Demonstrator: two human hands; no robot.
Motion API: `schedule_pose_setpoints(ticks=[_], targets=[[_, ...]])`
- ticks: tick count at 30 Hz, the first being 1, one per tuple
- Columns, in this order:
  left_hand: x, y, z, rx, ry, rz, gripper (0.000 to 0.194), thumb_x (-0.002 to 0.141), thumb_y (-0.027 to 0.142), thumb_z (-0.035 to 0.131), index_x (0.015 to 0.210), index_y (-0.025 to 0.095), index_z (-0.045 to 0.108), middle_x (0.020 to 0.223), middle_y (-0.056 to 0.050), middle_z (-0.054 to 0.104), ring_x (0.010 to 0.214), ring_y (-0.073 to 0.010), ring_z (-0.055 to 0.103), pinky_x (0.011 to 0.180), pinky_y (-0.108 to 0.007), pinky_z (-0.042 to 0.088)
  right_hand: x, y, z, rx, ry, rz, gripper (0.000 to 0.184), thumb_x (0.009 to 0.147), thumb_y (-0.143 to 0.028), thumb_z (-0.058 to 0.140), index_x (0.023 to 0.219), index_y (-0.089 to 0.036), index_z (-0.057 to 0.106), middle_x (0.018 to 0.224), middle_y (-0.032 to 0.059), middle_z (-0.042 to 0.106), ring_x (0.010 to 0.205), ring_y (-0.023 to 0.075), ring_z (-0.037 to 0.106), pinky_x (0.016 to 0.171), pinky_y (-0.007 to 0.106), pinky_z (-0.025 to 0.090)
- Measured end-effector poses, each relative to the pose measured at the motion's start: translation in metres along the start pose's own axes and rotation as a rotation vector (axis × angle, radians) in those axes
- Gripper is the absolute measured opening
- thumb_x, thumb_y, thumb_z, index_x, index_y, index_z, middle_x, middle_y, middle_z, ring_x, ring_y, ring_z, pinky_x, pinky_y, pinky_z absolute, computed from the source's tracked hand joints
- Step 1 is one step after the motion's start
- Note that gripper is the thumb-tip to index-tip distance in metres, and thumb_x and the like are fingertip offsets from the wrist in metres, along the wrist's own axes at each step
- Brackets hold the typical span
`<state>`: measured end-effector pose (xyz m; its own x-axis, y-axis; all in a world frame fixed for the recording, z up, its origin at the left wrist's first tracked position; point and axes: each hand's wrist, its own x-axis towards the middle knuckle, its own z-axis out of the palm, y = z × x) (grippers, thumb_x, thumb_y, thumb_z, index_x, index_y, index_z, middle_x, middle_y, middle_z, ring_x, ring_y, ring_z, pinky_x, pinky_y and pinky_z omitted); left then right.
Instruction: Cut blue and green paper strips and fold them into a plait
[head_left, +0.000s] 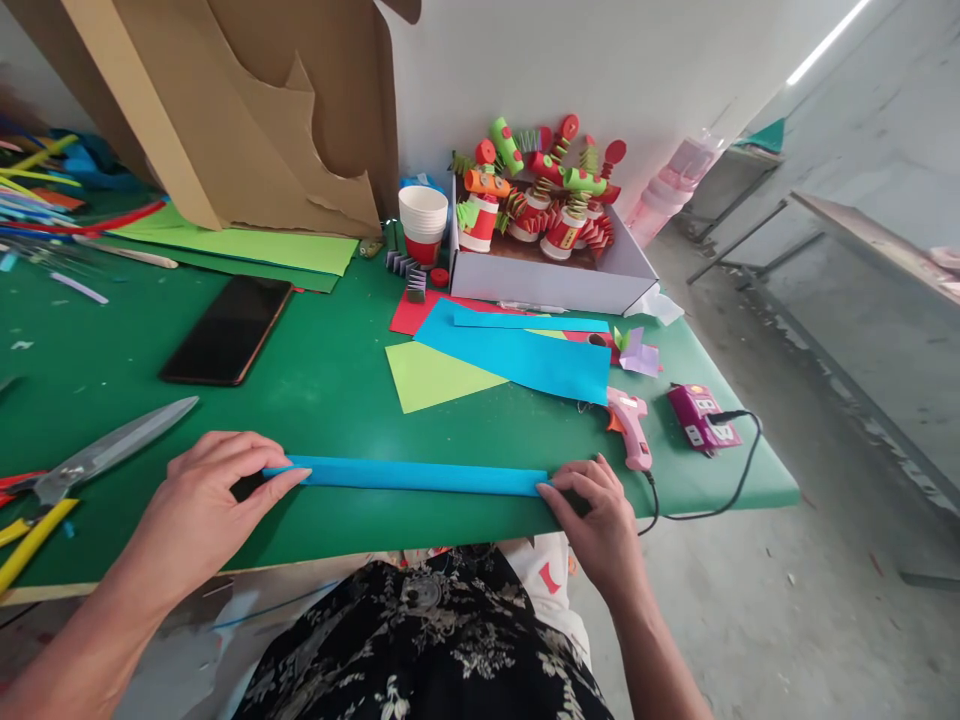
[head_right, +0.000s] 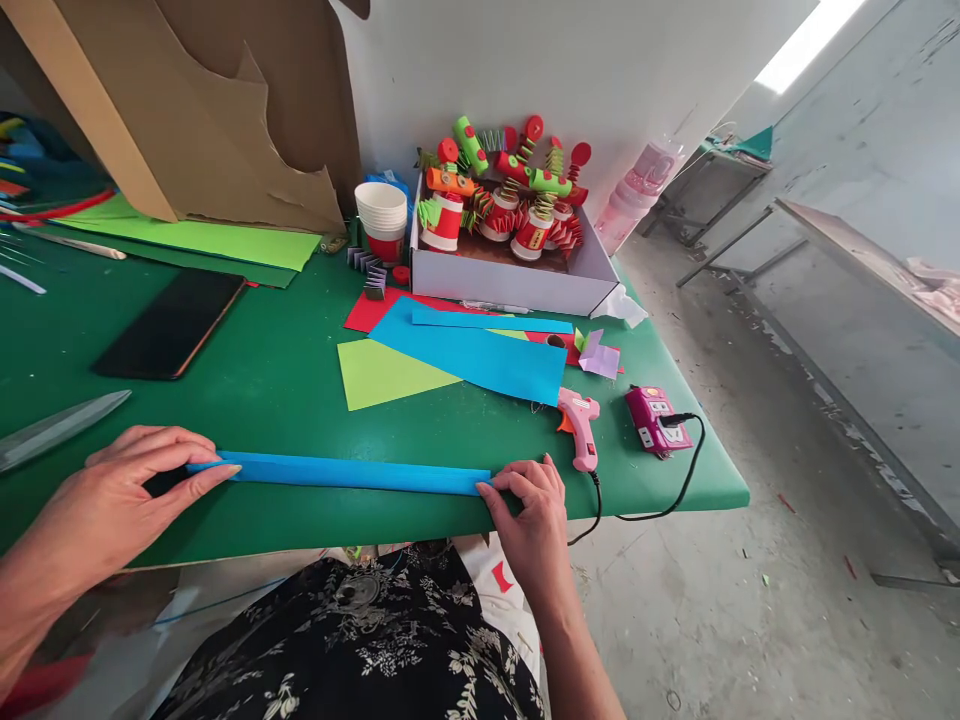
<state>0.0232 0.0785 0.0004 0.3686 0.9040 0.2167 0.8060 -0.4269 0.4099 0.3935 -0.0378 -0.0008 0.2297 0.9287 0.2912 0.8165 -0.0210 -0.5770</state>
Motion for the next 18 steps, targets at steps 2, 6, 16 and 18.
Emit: schedule_pose_setpoints(ticks=[2, 6, 16, 18], targets=[[0.002, 0.002, 0.000, 0.034, -0.011, -0.012, 0.035, 0.093, 0.047, 0.048, 0.071, 0.025, 0.064, 0.079, -0.004, 0.070, 0.086, -0.0233, 0.057, 0.074, -0.033, 0.042, 0.001, -0.001, 0.001, -0.020, 0.002, 0.001, 0.033, 0.095, -0.047, 0.058, 0.070, -0.025, 0.060, 0.077, 0.0016, 0.066, 0.074, 0.0211, 0.062, 0.108, 0.057, 0.037], [0.004, 0.005, 0.002, 0.108, -0.037, -0.012, 0.036, 0.094, 0.045, 0.045, 0.067, 0.025, 0.058, 0.076, -0.003, 0.069, 0.084, -0.0237, 0.054, 0.072, -0.032, 0.037, 0.003, -0.004, 0.002, -0.056, 0.007, -0.004, 0.033, 0.096, -0.045, 0.055, 0.070, -0.025, 0.057, 0.075, 0.0013, 0.063, 0.074, 0.0208, 0.060, 0.105, 0.053, 0.039], [0.005, 0.008, 0.000, 0.172, -0.058, 0.029, 0.036, 0.096, 0.039, 0.042, 0.065, 0.024, 0.053, 0.074, -0.003, 0.065, 0.084, -0.0238, 0.051, 0.069, -0.030, 0.032, 0.004, -0.010, 0.005, -0.110, 0.002, -0.026, 0.027, 0.099, -0.036, 0.051, 0.074, -0.025, 0.050, 0.077, 0.0019, 0.060, 0.076, 0.0214, 0.056, 0.091, 0.044, 0.044], [0.006, 0.010, -0.001, 0.173, -0.066, 0.022, 0.036, 0.097, 0.038, 0.042, 0.066, 0.024, 0.053, 0.072, -0.003, 0.063, 0.084, -0.0237, 0.050, 0.069, -0.030, 0.031, 0.004, -0.012, 0.005, -0.113, 0.000, -0.026, 0.026, 0.099, -0.034, 0.051, 0.074, -0.025, 0.050, 0.077, 0.0018, 0.060, 0.075, 0.0212, 0.056, 0.089, 0.043, 0.044]])
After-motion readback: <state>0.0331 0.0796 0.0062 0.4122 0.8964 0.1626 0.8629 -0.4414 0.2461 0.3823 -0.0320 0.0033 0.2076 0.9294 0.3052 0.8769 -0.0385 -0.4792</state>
